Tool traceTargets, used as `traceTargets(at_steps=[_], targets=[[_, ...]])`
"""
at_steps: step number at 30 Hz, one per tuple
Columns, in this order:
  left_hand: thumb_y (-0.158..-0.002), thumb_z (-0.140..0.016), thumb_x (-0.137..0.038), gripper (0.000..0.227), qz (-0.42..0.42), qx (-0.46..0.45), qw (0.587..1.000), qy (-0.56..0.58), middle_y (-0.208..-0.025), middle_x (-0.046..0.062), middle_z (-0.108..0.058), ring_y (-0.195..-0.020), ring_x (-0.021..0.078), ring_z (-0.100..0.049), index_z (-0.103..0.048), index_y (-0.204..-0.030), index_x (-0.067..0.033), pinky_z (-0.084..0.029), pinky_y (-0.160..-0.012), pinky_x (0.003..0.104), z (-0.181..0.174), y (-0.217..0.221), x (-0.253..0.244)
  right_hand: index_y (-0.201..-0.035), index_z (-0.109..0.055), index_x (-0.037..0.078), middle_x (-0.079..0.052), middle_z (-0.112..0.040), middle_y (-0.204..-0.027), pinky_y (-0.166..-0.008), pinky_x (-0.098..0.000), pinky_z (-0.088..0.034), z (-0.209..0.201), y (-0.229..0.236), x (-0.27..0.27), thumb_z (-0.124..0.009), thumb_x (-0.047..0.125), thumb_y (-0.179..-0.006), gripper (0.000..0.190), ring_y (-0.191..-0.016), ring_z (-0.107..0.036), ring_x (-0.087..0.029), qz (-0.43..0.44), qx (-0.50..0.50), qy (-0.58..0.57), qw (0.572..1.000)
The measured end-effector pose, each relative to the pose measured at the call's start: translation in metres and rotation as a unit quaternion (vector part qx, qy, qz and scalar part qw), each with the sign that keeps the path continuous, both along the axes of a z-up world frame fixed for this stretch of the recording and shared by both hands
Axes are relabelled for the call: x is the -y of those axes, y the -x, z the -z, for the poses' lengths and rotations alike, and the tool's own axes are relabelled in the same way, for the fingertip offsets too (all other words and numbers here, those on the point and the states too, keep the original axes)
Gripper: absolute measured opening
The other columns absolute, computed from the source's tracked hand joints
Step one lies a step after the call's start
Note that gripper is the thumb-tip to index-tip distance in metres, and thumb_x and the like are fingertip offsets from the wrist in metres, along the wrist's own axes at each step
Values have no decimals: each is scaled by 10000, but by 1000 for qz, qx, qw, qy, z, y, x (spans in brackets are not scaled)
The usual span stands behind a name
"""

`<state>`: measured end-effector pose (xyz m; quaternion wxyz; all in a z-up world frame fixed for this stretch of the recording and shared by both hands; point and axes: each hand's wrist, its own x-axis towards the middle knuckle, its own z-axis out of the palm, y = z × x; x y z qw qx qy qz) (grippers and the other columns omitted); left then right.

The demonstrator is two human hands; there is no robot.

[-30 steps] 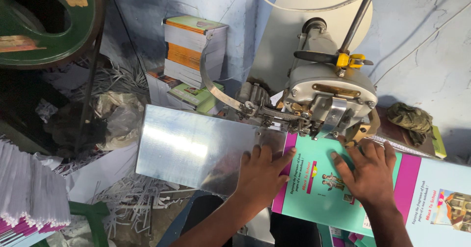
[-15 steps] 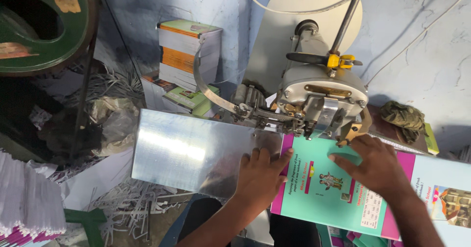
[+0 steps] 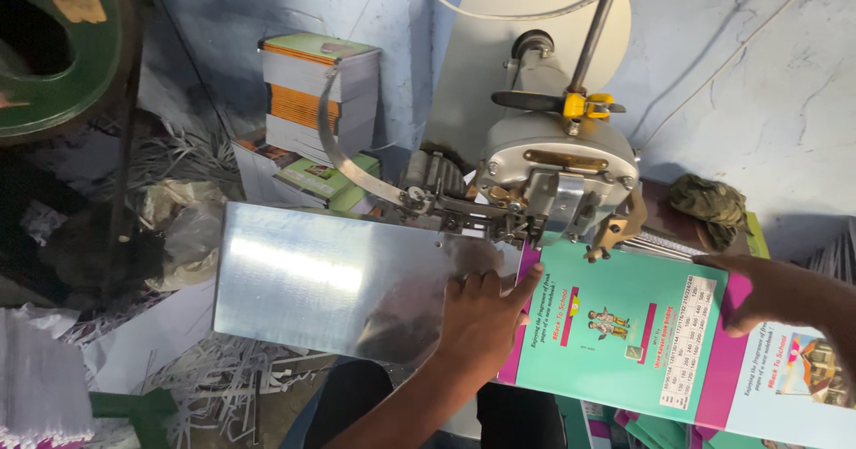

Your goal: The person operates a bookbinding machine to stitch the spine of a book. They feed the book through the machine, remove it, and place it on a stack. The person repeats this process with additional books, occasionally flipping through pages to check alignment.

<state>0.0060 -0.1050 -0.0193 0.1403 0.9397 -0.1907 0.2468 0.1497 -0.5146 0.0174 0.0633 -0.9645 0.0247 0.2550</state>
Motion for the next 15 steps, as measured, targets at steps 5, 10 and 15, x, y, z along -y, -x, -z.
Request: traceTargets(at_steps=[5, 10, 15], targets=[[-834, -786, -283, 676, 12, 31, 999, 21, -944, 92, -636, -902, 296, -599, -567, -1472, -243, -419, -809, 502, 2, -4, 8, -1496, -530, 248, -113, -809, -1171, -1072, -425, -543, 14, -3, 36, -1017, 57, -601, 1037, -1110, -739, -260, -7, 44, -42, 998], [-824, -791, -284, 689, 6, 18, 1000, 19, -889, 89, -635, -873, 293, -606, -563, -1474, -266, -419, -797, 497, -1, -6, 11, -1330, -709, 179, -98, -845, -1146, -1020, -414, -572, 26, -10, 58, -936, 116, -735, 640, -1051, -763, -246, 0, 91, -69, 993], [-865, -790, -306, 684, 9, -13, 1000, 5, -865, 107, -632, -844, 293, -609, -536, -1499, -270, -418, -791, 503, -7, -3, 17, -1099, -832, 149, -75, -768, -1084, -983, -409, -579, 41, 1, 85, -883, 235, -819, 297, -1050, -725, -226, -49, 165, -22, 985]])
